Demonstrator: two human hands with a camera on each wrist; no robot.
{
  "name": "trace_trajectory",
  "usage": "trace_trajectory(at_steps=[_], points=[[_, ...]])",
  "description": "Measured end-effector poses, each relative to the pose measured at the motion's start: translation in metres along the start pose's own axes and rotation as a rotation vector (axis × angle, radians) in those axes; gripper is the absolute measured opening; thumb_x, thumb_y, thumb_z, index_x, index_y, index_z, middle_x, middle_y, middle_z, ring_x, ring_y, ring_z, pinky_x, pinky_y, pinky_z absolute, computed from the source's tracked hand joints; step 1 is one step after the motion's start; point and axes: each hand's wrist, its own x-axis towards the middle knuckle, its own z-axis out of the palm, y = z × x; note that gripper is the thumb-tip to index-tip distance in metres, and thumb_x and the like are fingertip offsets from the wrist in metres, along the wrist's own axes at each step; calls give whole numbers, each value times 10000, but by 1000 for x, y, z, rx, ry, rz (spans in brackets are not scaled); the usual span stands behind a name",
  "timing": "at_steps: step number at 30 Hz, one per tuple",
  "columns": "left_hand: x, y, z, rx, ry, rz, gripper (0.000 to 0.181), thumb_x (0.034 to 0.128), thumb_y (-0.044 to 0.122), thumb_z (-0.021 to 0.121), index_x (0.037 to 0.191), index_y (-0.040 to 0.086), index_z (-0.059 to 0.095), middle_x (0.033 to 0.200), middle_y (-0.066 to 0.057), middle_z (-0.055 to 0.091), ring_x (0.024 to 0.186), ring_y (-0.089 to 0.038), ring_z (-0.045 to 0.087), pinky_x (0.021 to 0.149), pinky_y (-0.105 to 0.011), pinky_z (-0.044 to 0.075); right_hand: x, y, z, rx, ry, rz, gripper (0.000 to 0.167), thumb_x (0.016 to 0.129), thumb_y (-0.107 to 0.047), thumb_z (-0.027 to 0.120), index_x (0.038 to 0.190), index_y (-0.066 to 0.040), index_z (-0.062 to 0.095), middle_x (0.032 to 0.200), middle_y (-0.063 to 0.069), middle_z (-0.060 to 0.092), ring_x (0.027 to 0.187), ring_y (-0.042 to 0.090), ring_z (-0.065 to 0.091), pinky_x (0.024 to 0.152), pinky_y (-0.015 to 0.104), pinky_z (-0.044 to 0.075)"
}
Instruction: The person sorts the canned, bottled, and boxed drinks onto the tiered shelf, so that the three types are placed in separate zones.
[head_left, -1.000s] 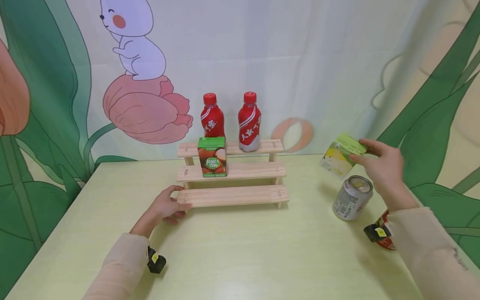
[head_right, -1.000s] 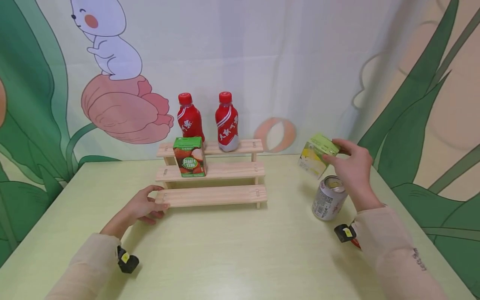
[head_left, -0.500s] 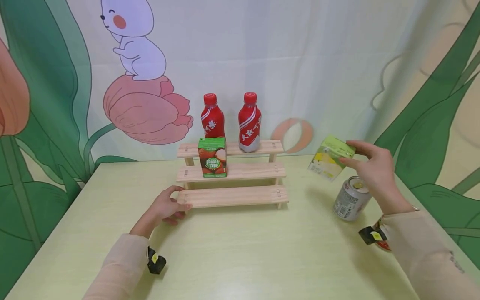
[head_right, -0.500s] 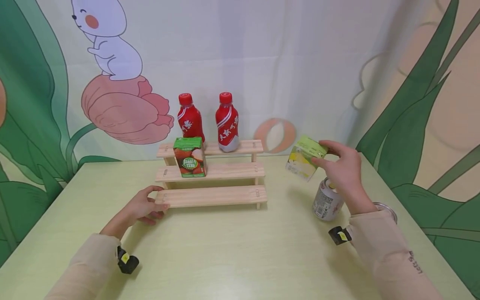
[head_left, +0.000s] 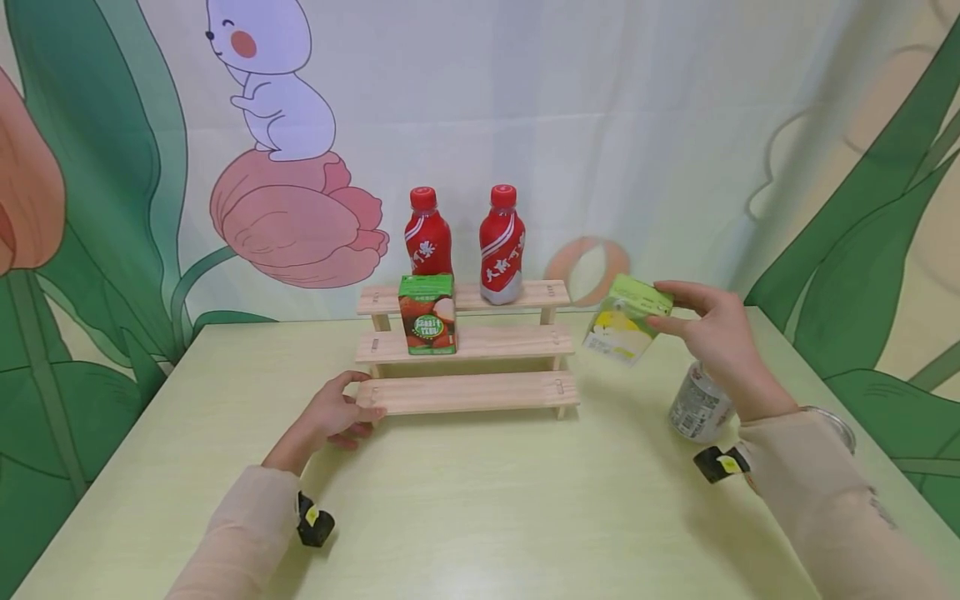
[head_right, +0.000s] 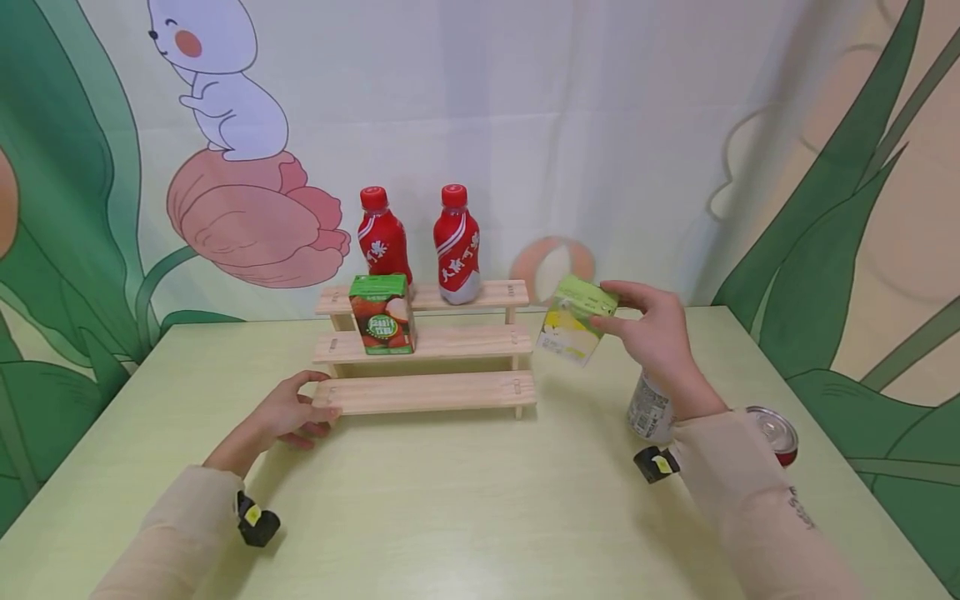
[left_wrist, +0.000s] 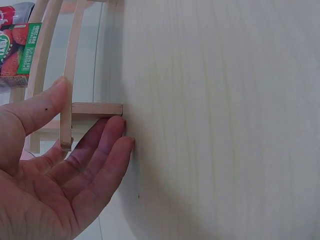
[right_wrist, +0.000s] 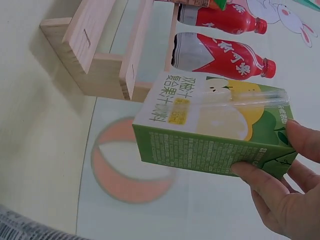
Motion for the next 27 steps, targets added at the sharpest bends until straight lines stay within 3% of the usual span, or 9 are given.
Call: trace_trajectory(at_steps=[5,18,27], points=[[-2,2,-1,9,3,-10,634,806,174,701,1314,102,328,946,-162,591,684,-222,617,555,-380,511,8,-7,10,30,-26,-9,504,822,-110,675,1284,-16,497,1201,173,522,1158,244,405,969,469,306],[-2,1,0,2,-3,-16,636,808,189,700,1316,109,326,949,-158,590,709,-238,618,559,-381,510,27,-23,34,105,-102,-67,467,790,17,661,1234,48,519,1172,192,542,1027,168,477,832,247,395],[-2,1,0,0,2,-19,628,803,176,704,1308,119,335,942,-156,586,710,-244,619,554,-380,509,39,-30,53,144,-150,-93,436,783,49,640,1205,68,536,1103,194,577,945,163,506,769,220,427]])
